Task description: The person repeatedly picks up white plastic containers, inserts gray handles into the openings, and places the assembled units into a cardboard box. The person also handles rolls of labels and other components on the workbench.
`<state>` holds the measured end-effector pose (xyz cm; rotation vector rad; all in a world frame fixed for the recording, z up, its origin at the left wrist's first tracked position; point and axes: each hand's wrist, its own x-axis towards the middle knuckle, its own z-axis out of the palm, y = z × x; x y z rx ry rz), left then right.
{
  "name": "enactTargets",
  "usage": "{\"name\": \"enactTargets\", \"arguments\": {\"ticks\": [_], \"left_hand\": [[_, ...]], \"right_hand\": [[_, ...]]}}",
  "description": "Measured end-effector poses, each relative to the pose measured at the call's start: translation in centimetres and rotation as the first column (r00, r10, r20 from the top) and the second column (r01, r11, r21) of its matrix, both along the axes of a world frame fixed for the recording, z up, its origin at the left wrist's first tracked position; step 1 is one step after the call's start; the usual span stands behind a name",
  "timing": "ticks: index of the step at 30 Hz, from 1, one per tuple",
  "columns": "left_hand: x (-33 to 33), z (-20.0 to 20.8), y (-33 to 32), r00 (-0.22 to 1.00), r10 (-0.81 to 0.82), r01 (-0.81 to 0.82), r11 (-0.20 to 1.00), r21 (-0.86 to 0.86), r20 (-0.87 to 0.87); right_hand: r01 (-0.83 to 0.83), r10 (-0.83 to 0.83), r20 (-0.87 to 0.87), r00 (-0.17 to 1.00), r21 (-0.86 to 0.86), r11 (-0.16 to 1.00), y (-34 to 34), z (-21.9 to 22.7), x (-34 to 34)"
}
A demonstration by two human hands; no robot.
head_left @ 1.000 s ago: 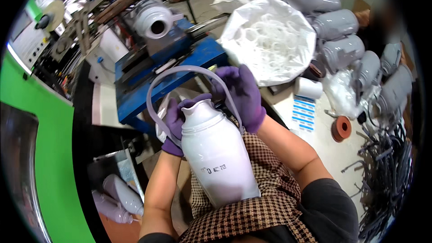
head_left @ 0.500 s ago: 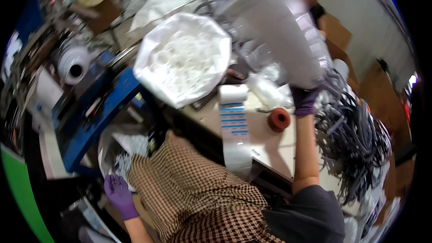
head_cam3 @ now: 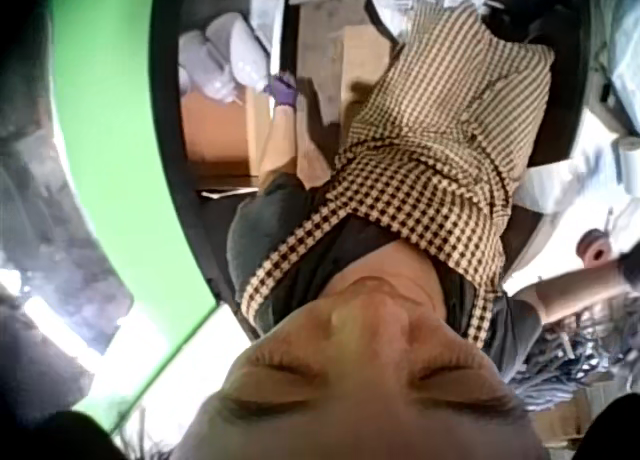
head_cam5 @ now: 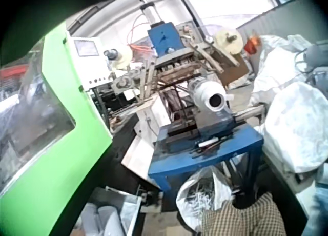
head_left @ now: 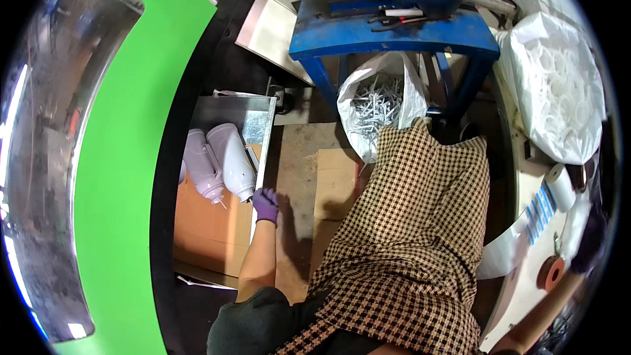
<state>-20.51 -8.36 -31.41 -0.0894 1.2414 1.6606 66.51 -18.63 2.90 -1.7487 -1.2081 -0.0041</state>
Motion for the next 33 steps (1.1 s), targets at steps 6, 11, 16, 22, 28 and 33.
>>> {"name": "enactTargets", "arguments": {"ticks": [6, 11, 16, 22, 28, 33], "left_hand": [[-14.3, -4.2, -3.6, 0.956, 0.138, -0.043, 0.938, -0.345, 0.258], [-18.5, -6.7, 0.2, 0.878, -0.147, 0.293, 0.917, -0.269, 0.455], [-19.9, -6.3, 3.6, 0.984, 0.154, -0.174, 0.932, -0.318, -0.088], [-14.0, 5.0, 9.3, 0.265, -0.352, -0.147, 0.905, -0.398, -0.898], [-1.8, 17.8, 6.1, -0.375, 0.238, 0.199, 0.965, 0.173, -0.896], [14.7, 31.3, -0.1, -0.592, 0.374, 0.579, 0.813, -0.055, -0.714]], "right_hand": [[-0.938, 0.955, 0.062, 0.289, 0.216, 0.270, 9.1, 3.6, -30.1], [-0.992, 0.981, 0.185, 0.063, 0.124, 0.040, 12.8, 5.7, -38.2], [-0.992, 0.973, 0.230, 0.009, 0.125, -0.020, 13.2, 5.5, -39.3], [-0.989, 0.957, 0.291, 0.018, 0.144, -0.026, 12.7, 5.7, -40.0], [-0.963, 0.954, 0.292, 0.072, 0.270, -0.010, 11.5, 5.4, -38.2], [-0.933, 0.953, -0.087, 0.290, 0.194, 0.302, 9.2, -0.6, -37.1]]}}
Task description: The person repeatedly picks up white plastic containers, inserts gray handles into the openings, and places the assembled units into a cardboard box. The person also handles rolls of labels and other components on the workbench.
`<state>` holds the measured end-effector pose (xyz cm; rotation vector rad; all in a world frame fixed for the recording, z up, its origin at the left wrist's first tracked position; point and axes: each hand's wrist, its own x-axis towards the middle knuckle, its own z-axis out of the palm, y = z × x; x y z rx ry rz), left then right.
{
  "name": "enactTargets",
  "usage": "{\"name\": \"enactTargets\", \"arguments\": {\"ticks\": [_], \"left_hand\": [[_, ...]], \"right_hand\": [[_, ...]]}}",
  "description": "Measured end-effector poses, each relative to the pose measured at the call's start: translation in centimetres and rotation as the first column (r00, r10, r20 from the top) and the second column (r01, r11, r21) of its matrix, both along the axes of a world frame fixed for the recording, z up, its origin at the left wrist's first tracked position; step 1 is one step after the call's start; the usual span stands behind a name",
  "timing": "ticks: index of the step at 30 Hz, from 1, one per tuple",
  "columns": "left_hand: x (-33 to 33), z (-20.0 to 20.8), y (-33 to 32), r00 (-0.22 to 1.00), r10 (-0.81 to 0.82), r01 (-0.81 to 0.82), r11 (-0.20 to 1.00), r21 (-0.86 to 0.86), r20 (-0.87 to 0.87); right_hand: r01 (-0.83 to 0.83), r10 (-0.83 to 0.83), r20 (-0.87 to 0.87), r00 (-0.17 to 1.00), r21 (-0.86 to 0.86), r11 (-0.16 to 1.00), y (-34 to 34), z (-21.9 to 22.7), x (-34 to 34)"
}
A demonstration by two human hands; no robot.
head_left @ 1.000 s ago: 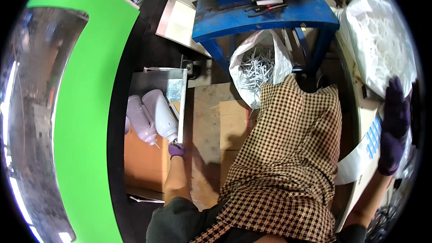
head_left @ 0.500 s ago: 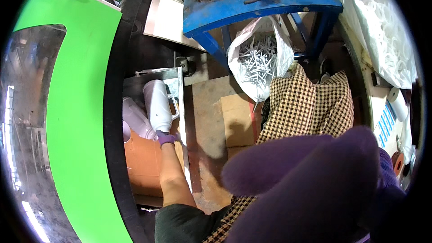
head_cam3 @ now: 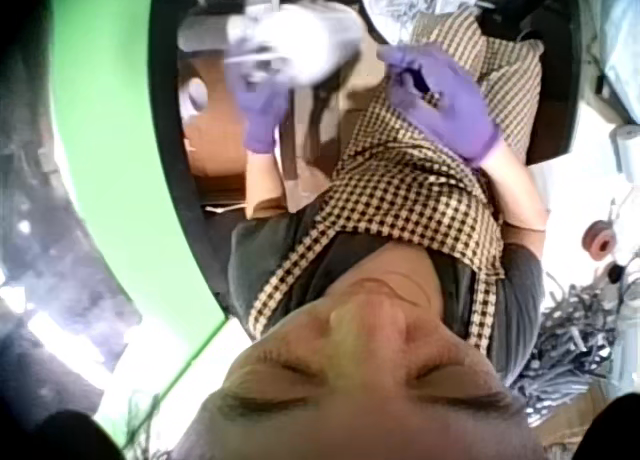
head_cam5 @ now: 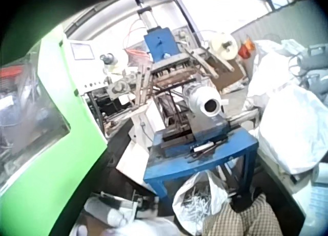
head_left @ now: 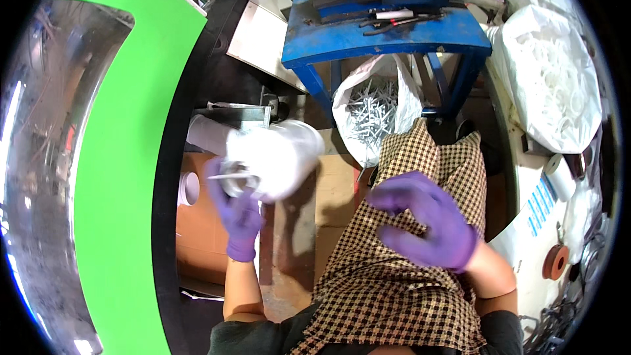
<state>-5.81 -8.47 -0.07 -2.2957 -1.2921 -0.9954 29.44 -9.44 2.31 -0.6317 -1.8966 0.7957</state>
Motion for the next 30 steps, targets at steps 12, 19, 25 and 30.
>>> {"name": "enactTargets", "arguments": {"ticks": [12, 19, 25, 30], "left_hand": [[15.2, -1.5, 2.4, 0.877, -0.397, 0.466, 0.839, -0.280, 0.271], [16.2, -2.6, 3.1, 0.916, -0.337, 0.395, 0.853, -0.341, 0.218], [17.2, -2.1, 2.7, 0.881, -0.439, 0.472, 0.809, -0.351, 0.173], [19.0, -3.8, 2.6, 0.841, -0.539, 0.523, 0.792, -0.315, 0.044]], "right_hand": [[0.354, -0.324, 0.144, 0.935, -0.321, 0.879, -1.3, -6.2, 0.7], [0.458, -0.569, 0.142, 0.810, 0.454, 0.765, -3.3, -7.9, 2.4], [0.382, -0.417, 0.522, 0.744, 0.181, 0.906, -3.4, -8.4, 1.2], [0.279, -0.165, 0.734, 0.659, -0.035, 0.960, -4.0, -12.1, 1.9]]}}
